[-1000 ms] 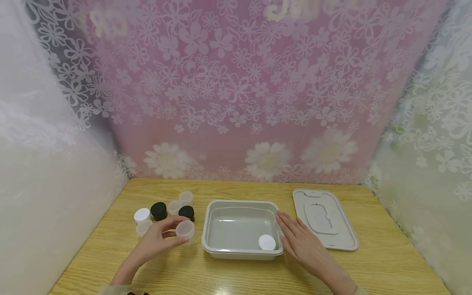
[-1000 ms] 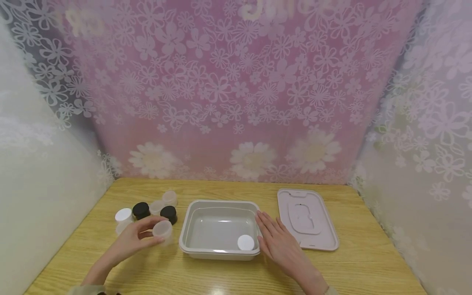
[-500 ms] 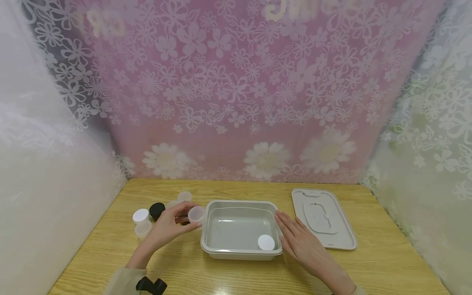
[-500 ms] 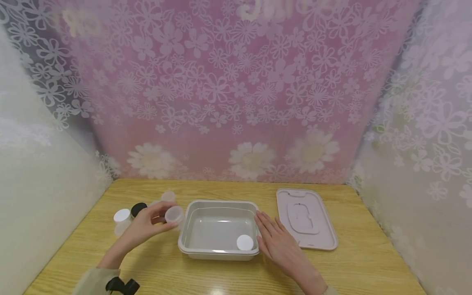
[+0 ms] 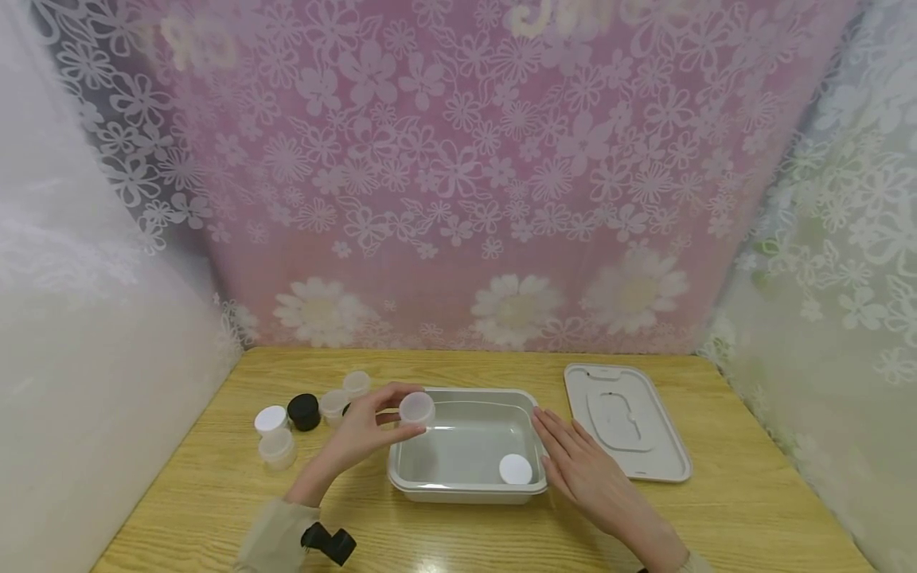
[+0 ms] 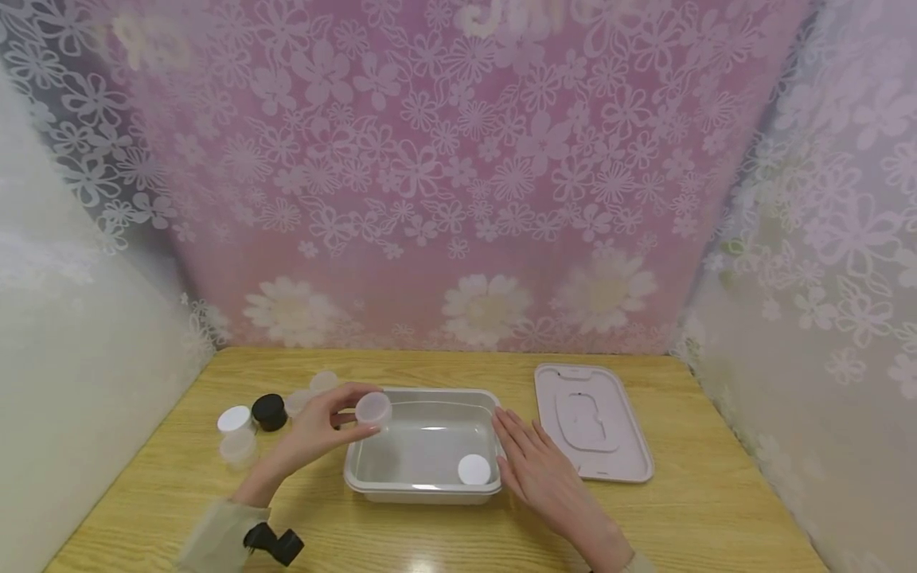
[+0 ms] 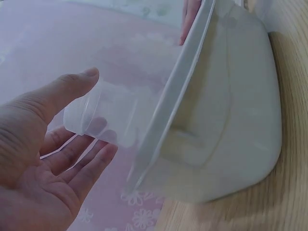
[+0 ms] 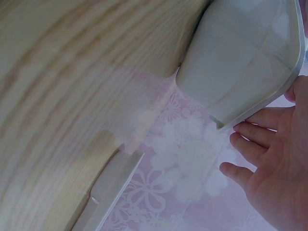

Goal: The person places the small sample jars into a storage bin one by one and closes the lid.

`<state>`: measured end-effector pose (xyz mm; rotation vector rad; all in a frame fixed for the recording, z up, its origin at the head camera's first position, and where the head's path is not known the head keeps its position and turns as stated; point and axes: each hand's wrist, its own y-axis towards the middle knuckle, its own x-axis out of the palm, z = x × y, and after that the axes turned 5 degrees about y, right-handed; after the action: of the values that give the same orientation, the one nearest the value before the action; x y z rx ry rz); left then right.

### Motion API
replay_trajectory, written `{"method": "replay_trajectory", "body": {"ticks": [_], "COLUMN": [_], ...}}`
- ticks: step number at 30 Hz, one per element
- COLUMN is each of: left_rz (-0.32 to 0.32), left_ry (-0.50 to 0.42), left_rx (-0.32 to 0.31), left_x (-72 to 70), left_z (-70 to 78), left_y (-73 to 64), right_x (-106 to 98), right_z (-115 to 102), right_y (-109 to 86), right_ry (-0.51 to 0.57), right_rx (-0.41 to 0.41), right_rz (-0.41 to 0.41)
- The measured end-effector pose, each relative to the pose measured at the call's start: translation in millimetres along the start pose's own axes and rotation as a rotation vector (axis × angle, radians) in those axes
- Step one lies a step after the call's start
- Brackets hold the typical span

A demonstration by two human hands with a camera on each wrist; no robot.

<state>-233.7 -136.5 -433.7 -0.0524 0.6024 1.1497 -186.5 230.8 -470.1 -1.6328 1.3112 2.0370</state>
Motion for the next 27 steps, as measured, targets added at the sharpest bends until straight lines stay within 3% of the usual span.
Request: {"method": "replay_trajectory", "body": {"ticks": [7,15,21,27], "left_rz": [-0.063,-0.187,-0.273,-0.314], "left_ry": [0.009,0.041,0.084,0.151], "left_rx": [-0.011,0.036,0.021,-0.015], "left_x": [21.5,47.0,62.7,72.5], "left_z": [4.3,3.0,-0.6,1.9], "left_y": [11.1,24.1,32.6,36.6], "right_x": [-1,-1,1,1], "right_z": [0,0,0,0], "right_y": [0.2,0.5,0.4,-0.2], "right_ry": [-0.015,-0.019,-0.019,-0.019], "right_rx": [-0.006,0.007,0.008,0.022], "right_rz": [0.007,-0.013,-0.012,-0.024]}}
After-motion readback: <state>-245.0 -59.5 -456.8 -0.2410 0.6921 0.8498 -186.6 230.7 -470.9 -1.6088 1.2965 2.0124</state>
